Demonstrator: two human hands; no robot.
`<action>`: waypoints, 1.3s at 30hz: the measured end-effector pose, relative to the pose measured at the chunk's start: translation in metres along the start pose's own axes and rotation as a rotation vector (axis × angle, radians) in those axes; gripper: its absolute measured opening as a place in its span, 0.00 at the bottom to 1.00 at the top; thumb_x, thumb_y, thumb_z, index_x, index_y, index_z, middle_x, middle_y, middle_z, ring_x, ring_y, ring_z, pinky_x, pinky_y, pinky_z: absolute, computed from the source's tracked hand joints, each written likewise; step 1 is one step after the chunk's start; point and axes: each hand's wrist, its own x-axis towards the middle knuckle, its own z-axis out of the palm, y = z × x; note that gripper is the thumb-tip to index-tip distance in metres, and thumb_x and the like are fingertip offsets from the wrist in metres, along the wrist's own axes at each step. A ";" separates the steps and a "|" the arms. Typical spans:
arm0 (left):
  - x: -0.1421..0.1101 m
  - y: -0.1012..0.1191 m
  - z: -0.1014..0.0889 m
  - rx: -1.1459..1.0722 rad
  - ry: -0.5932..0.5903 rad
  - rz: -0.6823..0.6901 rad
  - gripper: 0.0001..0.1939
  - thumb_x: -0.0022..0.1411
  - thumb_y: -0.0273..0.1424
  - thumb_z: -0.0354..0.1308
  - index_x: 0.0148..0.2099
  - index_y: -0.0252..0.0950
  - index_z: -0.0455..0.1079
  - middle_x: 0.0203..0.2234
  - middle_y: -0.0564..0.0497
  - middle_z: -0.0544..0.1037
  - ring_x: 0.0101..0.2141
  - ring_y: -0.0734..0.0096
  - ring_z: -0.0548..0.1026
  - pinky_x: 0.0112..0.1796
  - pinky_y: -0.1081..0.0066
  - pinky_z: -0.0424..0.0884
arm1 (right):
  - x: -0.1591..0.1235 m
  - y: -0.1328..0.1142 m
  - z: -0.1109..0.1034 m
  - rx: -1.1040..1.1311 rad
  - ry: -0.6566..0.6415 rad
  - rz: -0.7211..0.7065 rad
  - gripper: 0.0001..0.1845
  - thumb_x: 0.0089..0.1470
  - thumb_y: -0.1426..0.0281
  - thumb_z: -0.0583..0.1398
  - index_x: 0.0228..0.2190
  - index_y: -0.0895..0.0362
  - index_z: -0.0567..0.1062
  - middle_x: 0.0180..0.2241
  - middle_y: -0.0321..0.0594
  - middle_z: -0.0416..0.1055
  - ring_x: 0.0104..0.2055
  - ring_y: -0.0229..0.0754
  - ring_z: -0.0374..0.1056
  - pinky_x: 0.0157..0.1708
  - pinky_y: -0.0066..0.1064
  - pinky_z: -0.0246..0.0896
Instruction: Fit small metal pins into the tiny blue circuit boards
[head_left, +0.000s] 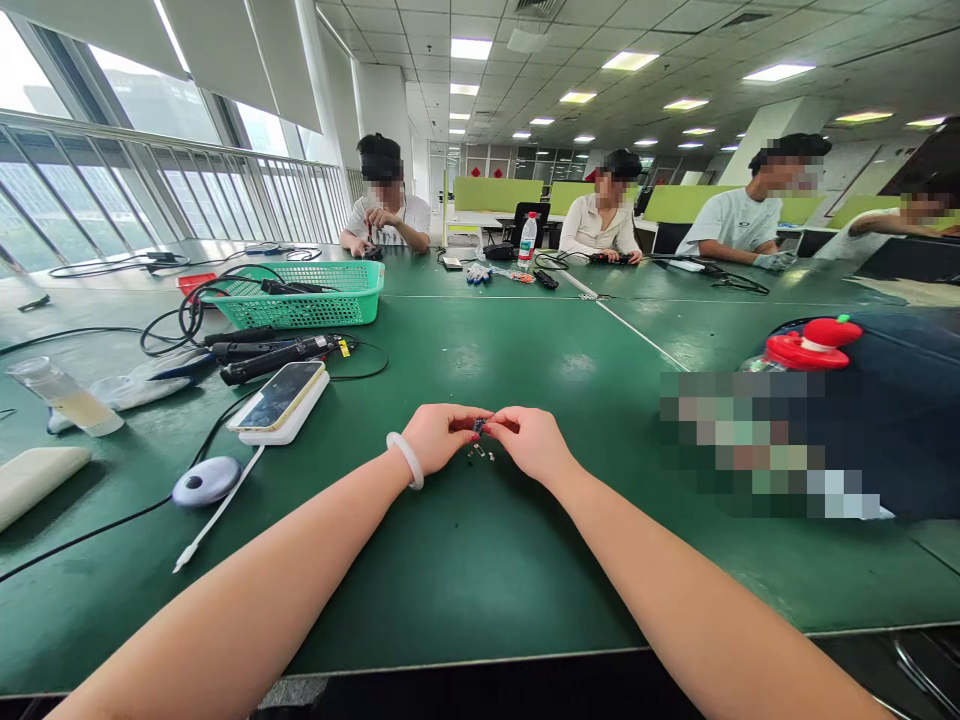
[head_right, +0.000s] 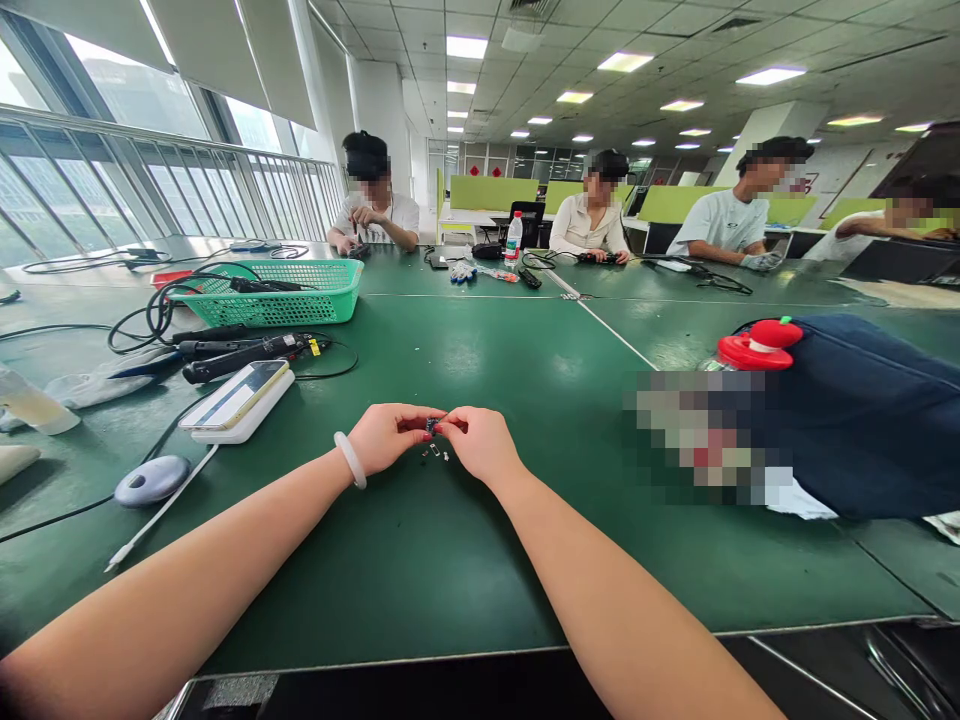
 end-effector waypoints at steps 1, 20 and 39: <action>0.000 0.000 0.000 -0.003 0.002 0.000 0.18 0.52 0.29 0.56 0.47 0.39 0.74 0.37 0.51 0.79 0.39 0.66 0.75 0.44 0.67 0.70 | 0.000 0.000 0.000 -0.004 0.000 -0.002 0.12 0.49 0.63 0.57 0.25 0.56 0.77 0.24 0.36 0.73 0.26 0.37 0.65 0.28 0.28 0.57; -0.003 0.010 -0.005 0.017 0.034 -0.020 0.22 0.50 0.27 0.57 0.50 0.38 0.70 0.30 0.51 0.76 0.30 0.72 0.74 0.40 0.67 0.72 | -0.004 -0.002 0.000 -0.040 0.009 -0.092 0.12 0.52 0.63 0.56 0.28 0.55 0.77 0.25 0.36 0.73 0.25 0.36 0.64 0.27 0.27 0.56; -0.003 0.010 -0.003 -0.001 0.053 -0.016 0.21 0.50 0.29 0.58 0.49 0.36 0.69 0.27 0.52 0.74 0.27 0.74 0.73 0.35 0.70 0.73 | -0.002 0.000 0.003 0.024 -0.005 -0.111 0.11 0.51 0.63 0.56 0.31 0.55 0.75 0.29 0.37 0.74 0.26 0.36 0.66 0.28 0.28 0.59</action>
